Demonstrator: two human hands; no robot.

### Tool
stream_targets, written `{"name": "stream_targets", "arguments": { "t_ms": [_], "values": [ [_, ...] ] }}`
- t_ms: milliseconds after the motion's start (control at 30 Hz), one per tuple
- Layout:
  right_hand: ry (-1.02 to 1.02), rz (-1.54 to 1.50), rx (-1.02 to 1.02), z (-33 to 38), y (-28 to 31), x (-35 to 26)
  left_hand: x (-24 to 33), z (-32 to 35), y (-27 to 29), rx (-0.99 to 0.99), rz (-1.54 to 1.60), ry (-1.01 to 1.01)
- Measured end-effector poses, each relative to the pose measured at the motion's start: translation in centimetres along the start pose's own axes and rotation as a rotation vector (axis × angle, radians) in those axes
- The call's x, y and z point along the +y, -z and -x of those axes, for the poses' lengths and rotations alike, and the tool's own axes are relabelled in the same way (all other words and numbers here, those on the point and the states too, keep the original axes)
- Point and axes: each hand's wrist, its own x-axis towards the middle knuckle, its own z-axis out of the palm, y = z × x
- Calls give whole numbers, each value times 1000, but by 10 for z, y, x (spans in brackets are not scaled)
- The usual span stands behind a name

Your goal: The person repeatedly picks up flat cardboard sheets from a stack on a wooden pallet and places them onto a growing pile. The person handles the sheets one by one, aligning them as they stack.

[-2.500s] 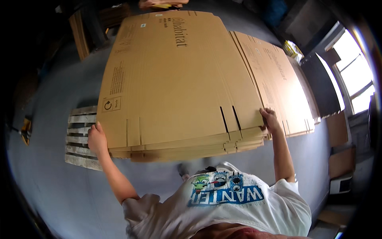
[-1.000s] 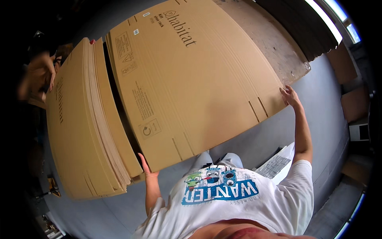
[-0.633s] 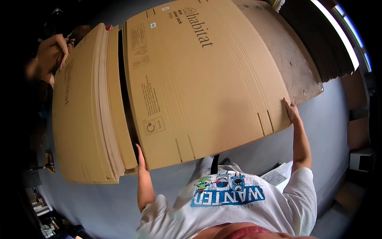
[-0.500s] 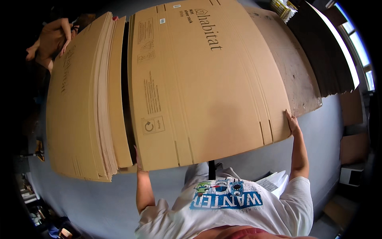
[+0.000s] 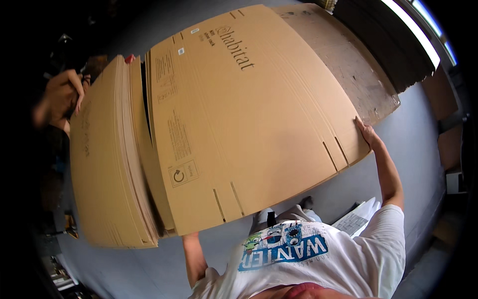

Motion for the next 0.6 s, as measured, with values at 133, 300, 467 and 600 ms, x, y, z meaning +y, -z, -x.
{"name": "stream_targets", "arguments": {
  "t_ms": [133, 300, 467, 600],
  "values": [
    [34, -10, -42, -11, 14, 17, 35, 43, -44, 16, -181, -40],
    [-28, -135, -209, -34, -1, 59, 60, 102, -125, 82, -420, -247],
    [38, -428, -487, -62, -44, 107, 75, 148, -192, 195, -365, -691],
    [227, -321, -350, -103, -60, 139, 75, 168, -295, 118, -298, -909]
  ]
}}
